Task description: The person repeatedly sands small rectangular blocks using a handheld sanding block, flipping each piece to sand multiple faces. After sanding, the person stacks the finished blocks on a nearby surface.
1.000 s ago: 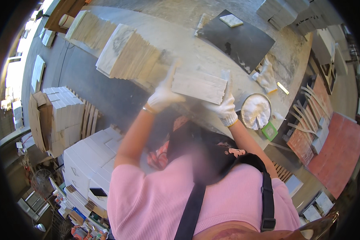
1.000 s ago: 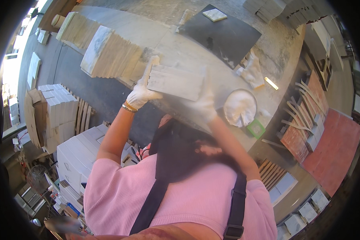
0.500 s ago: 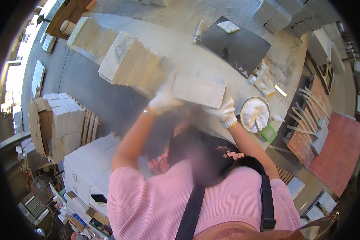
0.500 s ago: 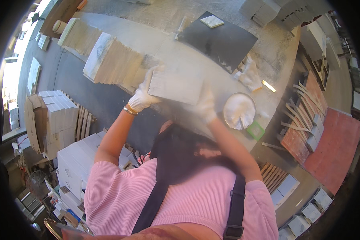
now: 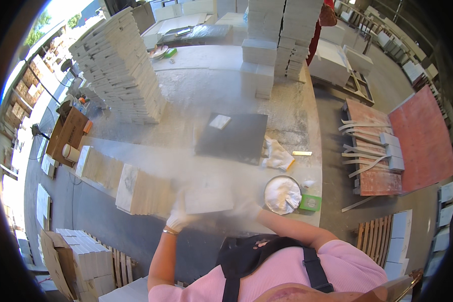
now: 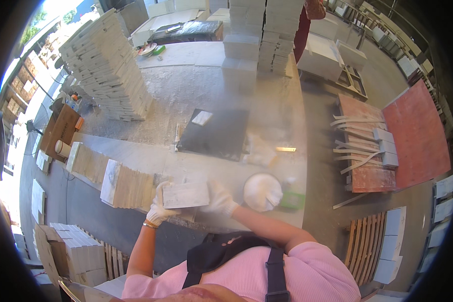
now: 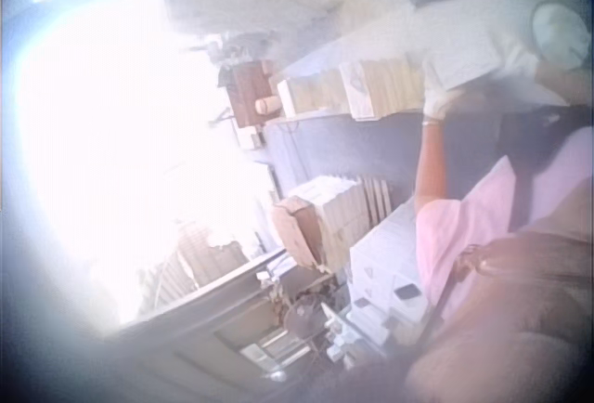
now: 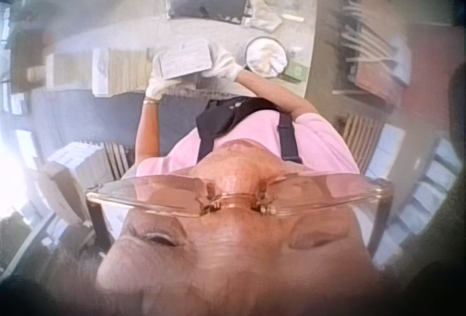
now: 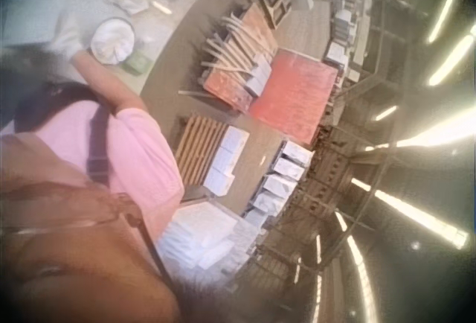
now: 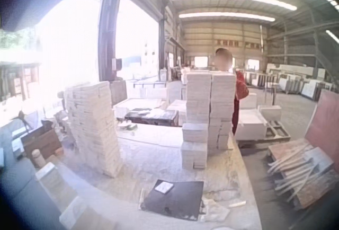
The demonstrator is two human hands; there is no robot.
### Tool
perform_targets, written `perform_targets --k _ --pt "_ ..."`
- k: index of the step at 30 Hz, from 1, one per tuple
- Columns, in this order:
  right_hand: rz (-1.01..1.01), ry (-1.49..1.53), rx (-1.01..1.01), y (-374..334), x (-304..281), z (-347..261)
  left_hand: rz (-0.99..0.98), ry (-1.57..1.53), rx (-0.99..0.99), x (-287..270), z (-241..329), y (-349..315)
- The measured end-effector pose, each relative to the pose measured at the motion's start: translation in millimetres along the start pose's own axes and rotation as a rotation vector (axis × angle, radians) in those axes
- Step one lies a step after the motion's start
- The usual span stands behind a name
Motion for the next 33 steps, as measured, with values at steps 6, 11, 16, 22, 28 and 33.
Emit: perform_targets --k 6,11,16,22,28,33 --pt "-0.204 0.672 0.021 13.9 -24.3 -10.5 -0.053 -0.301 -0.159 -24.5 19.2 13.0" --pt "-0.334 0.874 0.190 35.1 -76.1 -16.2 -0.272 -0.696 -0.297 -44.6 75.5 55.2" --pt "-0.210 1.105 0.289 89.8 -167.0 -9.6 -0.269 -0.709 -0.120 -63.5 131.5 168.8" --pt "0.080 1.018 0.462 202.9 -263.9 32.0 -0.272 -0.765 -0.055 -68.9 175.9 358.4" --pt "0.197 1.156 0.392 300.5 -320.4 72.4 -0.200 -0.671 -0.072 -67.4 202.4 493.4" --pt "0.285 1.074 0.439 340.5 -339.0 110.3 -0.225 -0.775 -0.148 -57.6 210.4 540.7"
Point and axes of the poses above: each hand's wrist, its own y-axis towards the middle knuckle, its own x-axis out of the palm, z = x × y, the point moved 5 cm from there along y, towards the middle knuckle, and after that the axes turned 4 degrees about -z, right-handed, at the moved point
